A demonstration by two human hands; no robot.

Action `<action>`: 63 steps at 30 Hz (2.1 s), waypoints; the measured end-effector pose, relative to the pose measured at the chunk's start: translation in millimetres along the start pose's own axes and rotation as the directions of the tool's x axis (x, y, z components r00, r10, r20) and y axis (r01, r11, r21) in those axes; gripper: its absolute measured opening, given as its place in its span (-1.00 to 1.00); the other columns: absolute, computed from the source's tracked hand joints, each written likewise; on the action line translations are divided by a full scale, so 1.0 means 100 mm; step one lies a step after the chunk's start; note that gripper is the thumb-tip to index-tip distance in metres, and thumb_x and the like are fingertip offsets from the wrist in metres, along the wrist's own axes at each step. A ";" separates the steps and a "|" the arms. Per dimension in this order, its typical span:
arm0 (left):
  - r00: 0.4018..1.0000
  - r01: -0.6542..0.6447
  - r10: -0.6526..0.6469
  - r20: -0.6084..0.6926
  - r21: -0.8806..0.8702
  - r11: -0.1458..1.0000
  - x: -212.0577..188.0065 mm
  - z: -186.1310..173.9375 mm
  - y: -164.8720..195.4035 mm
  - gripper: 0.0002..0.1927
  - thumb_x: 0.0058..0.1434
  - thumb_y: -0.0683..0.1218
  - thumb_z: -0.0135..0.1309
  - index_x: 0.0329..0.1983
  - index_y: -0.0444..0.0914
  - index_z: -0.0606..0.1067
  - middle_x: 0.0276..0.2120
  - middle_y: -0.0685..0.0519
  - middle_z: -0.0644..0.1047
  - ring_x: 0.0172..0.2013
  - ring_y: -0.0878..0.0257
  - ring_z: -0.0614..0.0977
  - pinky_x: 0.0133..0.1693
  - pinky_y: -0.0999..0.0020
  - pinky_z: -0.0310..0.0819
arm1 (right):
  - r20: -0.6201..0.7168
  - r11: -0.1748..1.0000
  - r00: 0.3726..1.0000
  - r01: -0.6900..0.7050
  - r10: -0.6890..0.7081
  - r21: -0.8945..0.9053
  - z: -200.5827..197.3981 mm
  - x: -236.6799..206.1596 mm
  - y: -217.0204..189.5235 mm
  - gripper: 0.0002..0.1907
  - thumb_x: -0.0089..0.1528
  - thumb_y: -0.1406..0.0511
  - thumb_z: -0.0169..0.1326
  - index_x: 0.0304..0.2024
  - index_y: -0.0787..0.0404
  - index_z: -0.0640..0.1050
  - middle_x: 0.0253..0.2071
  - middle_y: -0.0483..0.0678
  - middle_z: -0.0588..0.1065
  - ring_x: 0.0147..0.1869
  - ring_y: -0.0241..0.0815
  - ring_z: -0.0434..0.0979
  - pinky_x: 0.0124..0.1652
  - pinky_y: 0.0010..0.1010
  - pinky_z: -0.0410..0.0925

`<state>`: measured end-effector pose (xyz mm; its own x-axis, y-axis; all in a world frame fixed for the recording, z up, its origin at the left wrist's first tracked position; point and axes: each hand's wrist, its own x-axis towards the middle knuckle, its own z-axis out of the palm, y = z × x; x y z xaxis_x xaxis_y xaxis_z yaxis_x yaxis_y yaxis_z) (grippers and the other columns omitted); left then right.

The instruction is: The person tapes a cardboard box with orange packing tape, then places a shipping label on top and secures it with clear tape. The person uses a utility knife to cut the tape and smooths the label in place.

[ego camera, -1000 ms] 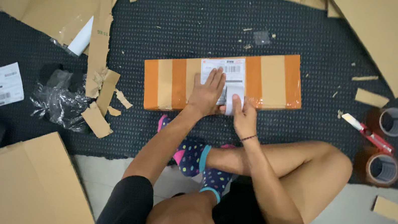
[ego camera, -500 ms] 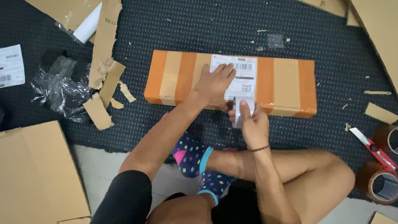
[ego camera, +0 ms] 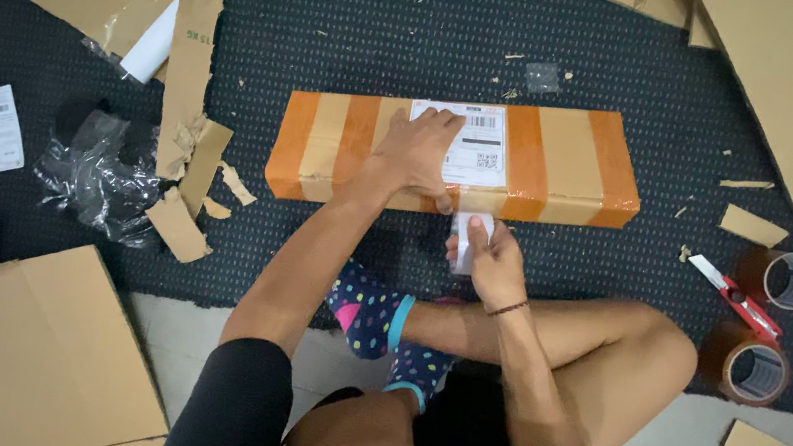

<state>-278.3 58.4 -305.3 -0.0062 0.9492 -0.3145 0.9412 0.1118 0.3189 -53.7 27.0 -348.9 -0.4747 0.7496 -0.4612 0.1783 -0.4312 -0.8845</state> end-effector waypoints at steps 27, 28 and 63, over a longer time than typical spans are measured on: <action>0.892 -0.389 0.452 -0.012 -0.531 0.753 -0.21 -0.11 0.29 -0.32 -0.02 0.12 0.28 0.25 0.05 0.52 0.22 0.06 0.53 0.22 0.05 0.51 0.29 -0.14 0.04 | 0.032 0.968 0.999 -0.022 0.014 0.250 -0.18 -0.35 0.09 -0.60 0.44 0.10 -0.07 -0.16 0.35 0.50 -0.34 -0.05 0.55 -0.35 -0.28 0.56 -0.32 -0.42 0.48; 0.914 -0.378 0.405 -0.037 -0.440 0.814 -0.30 -0.04 0.41 -0.41 0.01 0.09 0.29 0.18 0.05 0.57 0.15 0.05 0.56 0.18 0.04 0.52 0.22 -0.35 -0.20 | 0.036 0.964 0.999 -0.049 0.041 0.261 -0.21 -0.40 0.13 -0.61 0.44 0.11 -0.07 -0.16 0.34 0.51 -0.35 -0.05 0.55 -0.36 -0.27 0.56 -0.32 -0.40 0.48; 0.990 0.019 -0.126 0.064 -0.944 -0.328 -0.48 0.82 1.04 -0.75 0.33 -0.08 -0.04 -0.09 -0.33 0.53 -0.31 -0.12 0.61 -0.39 0.14 0.68 -0.36 0.28 0.58 | 0.424 -0.150 0.451 0.526 -0.785 -0.837 -0.54 -0.05 -0.96 -0.59 0.18 -0.04 0.29 -0.05 -0.03 0.57 0.09 -0.24 0.51 0.18 -0.03 0.38 0.13 0.03 0.14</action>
<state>-152.0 0.6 -330.7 -0.1033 0.9067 -0.4090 -0.6279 0.2595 0.7337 -21.9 91.3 -265.3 -0.7198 0.4636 0.5166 0.4452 0.8794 -0.1688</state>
